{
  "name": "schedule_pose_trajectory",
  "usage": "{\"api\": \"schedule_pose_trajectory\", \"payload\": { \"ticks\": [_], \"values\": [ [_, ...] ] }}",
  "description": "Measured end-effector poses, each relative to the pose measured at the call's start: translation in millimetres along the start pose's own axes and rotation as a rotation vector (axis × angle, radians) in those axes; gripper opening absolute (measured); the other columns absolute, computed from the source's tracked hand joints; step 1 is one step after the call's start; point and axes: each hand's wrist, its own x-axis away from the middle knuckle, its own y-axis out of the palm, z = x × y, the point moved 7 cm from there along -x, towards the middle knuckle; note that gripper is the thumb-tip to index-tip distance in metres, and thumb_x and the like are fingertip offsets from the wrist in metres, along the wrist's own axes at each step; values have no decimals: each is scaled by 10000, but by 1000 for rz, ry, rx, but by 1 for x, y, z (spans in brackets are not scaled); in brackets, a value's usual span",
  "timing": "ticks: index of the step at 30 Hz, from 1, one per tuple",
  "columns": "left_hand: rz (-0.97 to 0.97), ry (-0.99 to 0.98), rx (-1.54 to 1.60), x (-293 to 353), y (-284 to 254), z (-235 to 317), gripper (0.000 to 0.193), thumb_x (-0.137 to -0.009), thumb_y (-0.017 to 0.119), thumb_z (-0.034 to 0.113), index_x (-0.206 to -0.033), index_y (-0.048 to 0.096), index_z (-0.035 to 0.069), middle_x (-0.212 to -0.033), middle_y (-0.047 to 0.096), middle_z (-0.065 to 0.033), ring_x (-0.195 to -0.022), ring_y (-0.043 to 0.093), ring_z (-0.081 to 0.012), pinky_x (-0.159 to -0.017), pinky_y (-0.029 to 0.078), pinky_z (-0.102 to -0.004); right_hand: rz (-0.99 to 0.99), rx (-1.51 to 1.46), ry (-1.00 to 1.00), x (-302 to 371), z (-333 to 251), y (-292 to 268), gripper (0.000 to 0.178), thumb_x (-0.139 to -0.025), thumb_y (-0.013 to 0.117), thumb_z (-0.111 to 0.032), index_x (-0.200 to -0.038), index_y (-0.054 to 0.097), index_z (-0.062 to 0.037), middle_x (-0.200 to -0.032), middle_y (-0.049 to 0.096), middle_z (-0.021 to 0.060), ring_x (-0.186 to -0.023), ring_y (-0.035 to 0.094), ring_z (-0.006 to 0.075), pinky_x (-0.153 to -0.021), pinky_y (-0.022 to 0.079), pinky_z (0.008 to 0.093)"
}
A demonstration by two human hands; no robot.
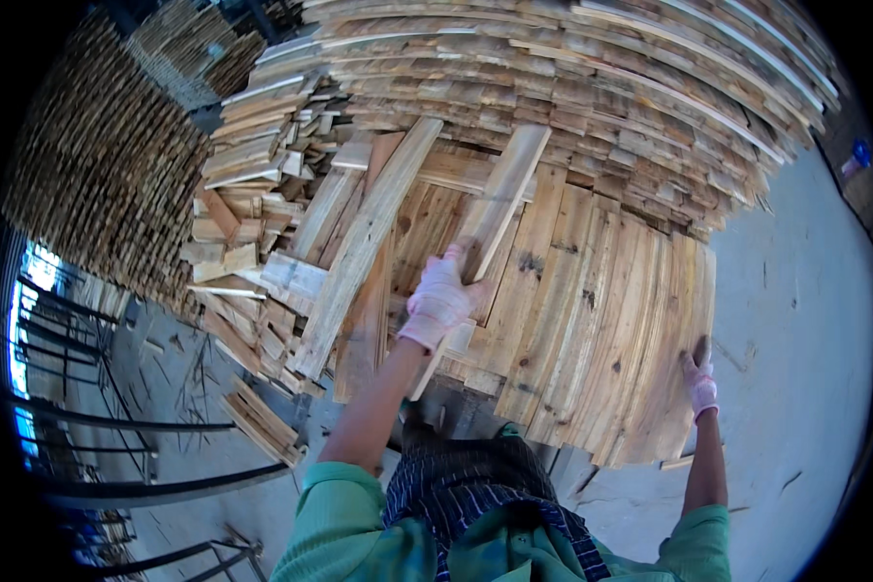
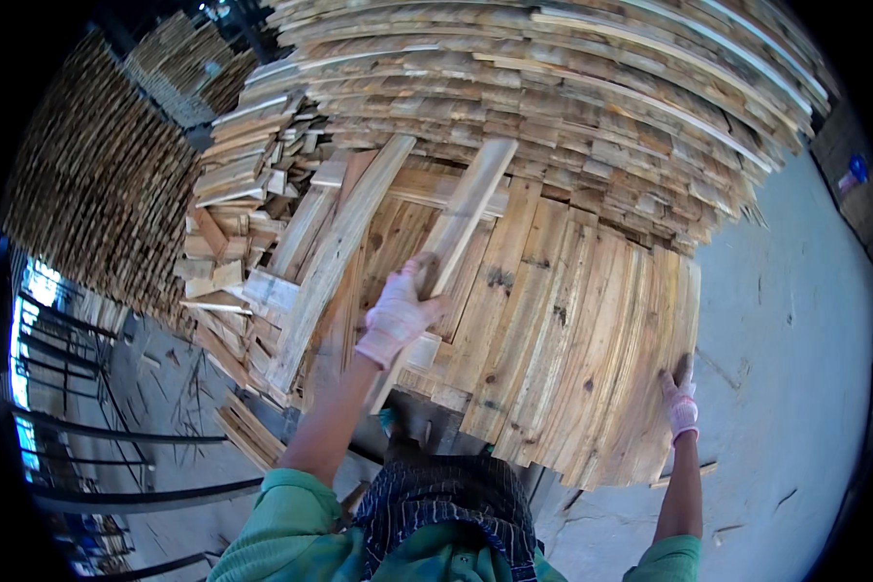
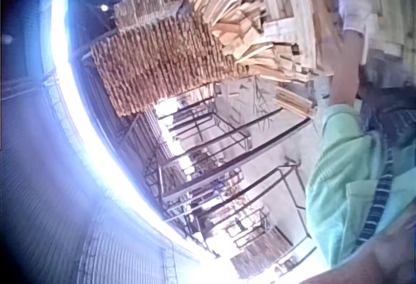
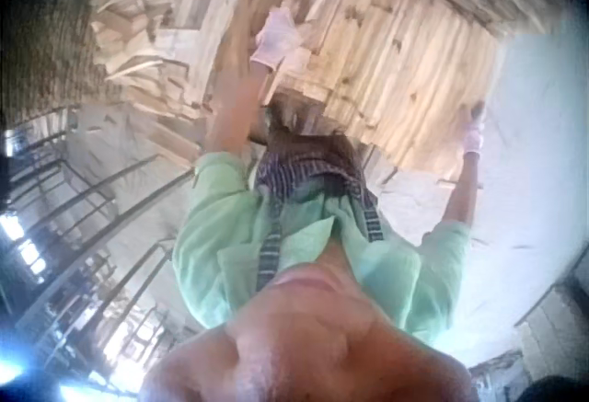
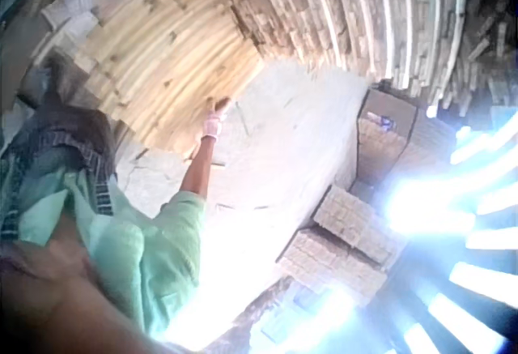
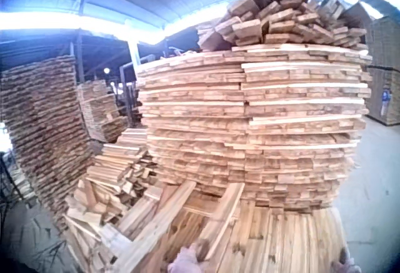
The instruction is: The person picks up several wooden planks from a pallet and stacks them onto another pallet in a factory setting.
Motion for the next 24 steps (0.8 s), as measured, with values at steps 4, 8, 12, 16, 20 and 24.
{"api": "schedule_pose_trajectory", "payload": {
  "ticks": [4,8,12,16,20,24],
  "values": [
    [-75,1,669,9,-92,-12,769,-803,828,109,-1475,459,159,-1083,650,-81,-944,627,-172,-840,546,-299,66,-131,44,6,-2,-36,761,-996,637,-315,-1627,233,-178,-1533,452,205,-1386,466,367,-1107,417,430],
    [146,5,184,-10,-210,-104,760,-823,803,216,-1489,439,157,-1147,664,-156,-1029,658,-249,-917,531,-341,-29,628,128,44,-225,-9,628,-938,691,-207,-1504,444,-88,-1416,524,218,-1308,519,383,-1101,427,443],
    [149,-237,-242,-58,-236,-198,779,-855,741,433,-1526,397,238,-1392,519,-261,-1273,551,-406,-1066,433,-503,-303,-28,-318,80,-423,138,552,-958,673,-252,-1443,521,-39,-1342,593,223,-1199,618,333,-1004,511,409],
    [164,-194,-546,-92,-176,-280,702,-901,667,501,-1513,421,259,-1353,526,-254,-1222,568,-441,-1054,407,-583,-385,-29,-417,110,-622,281,863,-894,685,-505,-1567,347,-82,-1454,485,320,-1319,540,408,-1070,462,445],
    [243,-114,-443,-101,-158,-275,716,-878,703,487,-1507,434,277,-1350,517,-228,-1229,567,-407,-1046,389,-568,-259,320,-51,124,-705,369,1170,-765,797,-518,-1639,115,-144,-1540,277,406,-1341,489,492,-1081,459,461],
    [167,-141,-412,-98,-173,-281,746,-850,745,439,-1509,433,283,-1336,524,-222,-1218,576,-404,-1035,403,-553,-357,267,-14,124,-711,375,1185,-738,800,-418,-1638,67,-177,-1532,230,414,-1328,481,530,-1077,466,476]
  ]
}}
